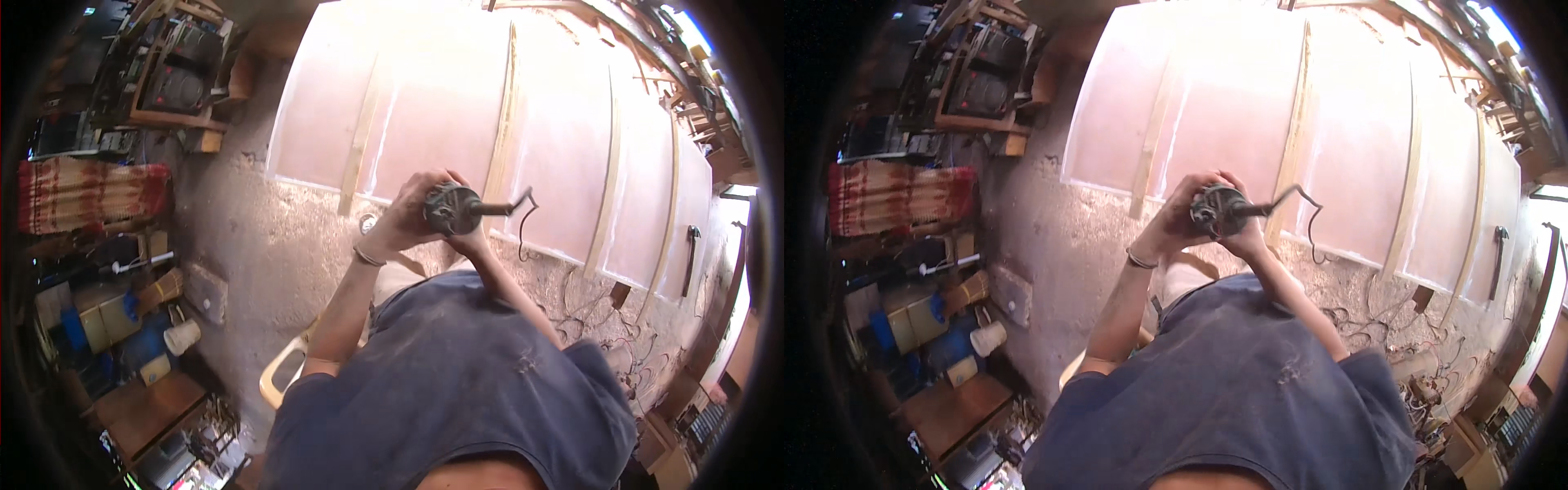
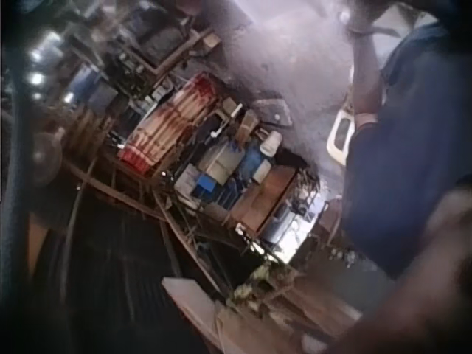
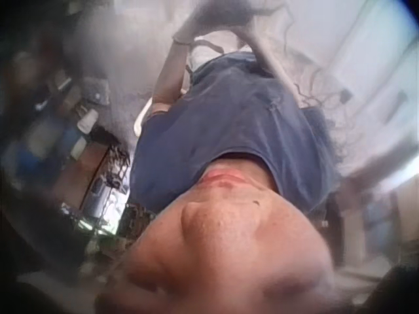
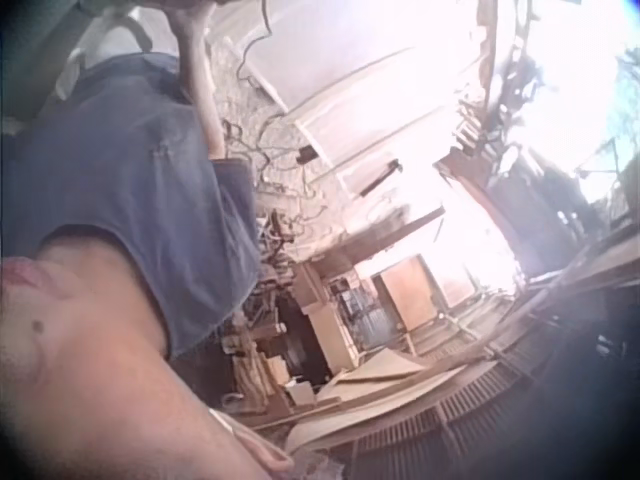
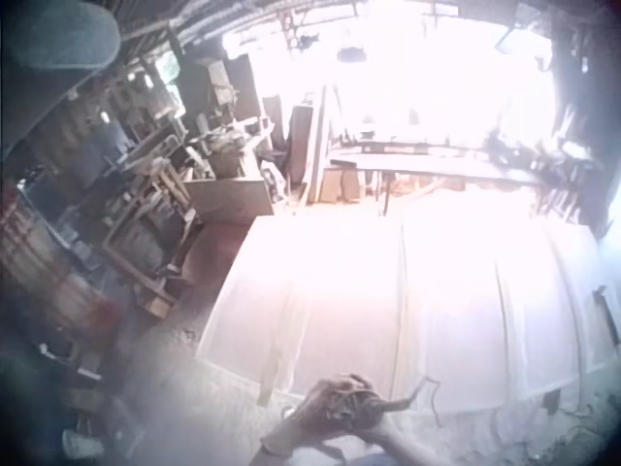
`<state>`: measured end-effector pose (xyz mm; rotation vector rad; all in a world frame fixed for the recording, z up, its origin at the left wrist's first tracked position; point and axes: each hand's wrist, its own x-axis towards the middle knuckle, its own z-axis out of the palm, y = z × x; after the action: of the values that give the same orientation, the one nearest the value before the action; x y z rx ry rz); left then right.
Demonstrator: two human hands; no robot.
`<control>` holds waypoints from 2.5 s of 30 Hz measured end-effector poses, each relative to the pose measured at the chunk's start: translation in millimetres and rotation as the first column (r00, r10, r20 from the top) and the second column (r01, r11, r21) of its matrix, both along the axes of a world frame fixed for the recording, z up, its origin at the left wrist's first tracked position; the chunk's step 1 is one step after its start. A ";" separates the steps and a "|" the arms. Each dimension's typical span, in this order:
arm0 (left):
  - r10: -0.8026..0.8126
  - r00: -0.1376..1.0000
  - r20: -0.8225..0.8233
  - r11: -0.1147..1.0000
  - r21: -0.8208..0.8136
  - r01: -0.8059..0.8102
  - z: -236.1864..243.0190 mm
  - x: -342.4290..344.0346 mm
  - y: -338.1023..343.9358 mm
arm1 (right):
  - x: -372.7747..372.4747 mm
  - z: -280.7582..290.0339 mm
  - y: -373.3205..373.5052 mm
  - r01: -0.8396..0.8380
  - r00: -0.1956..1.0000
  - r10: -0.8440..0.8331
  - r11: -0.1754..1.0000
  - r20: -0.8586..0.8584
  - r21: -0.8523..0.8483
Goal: Fitting and securing wooden slats onto a larger curved panel using a hammer and a handheld router.
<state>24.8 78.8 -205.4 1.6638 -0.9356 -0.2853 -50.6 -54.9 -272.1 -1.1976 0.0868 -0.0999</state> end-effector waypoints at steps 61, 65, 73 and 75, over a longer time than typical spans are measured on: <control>-0.310 0.483 0.819 0.819 0.488 -0.302 -329.8 173.1 264.1 | 91.8 -172.8 192.5 0.447 0.866 -0.490 0.671 0.098 -0.591; -0.297 0.480 0.826 0.834 0.469 -0.290 -333.3 173.1 263.0 | 84.4 -178.7 190.6 0.443 0.889 -0.430 0.719 0.159 -0.535; -0.355 0.394 0.848 0.770 0.504 -0.391 -335.0 177.6 269.7 | 83.9 -187.6 201.5 0.455 0.888 -0.422 0.736 0.185 -0.502; -0.359 0.385 0.850 0.756 0.507 -0.414 -332.5 172.2 262.6 | 77.0 -190.1 190.5 0.440 0.894 -0.410 0.723 0.183 -0.532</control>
<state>197.0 341.5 -537.9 2.5990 -1.8057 0.5539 26.4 135.6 -462.2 -1.7540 0.3063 -0.6030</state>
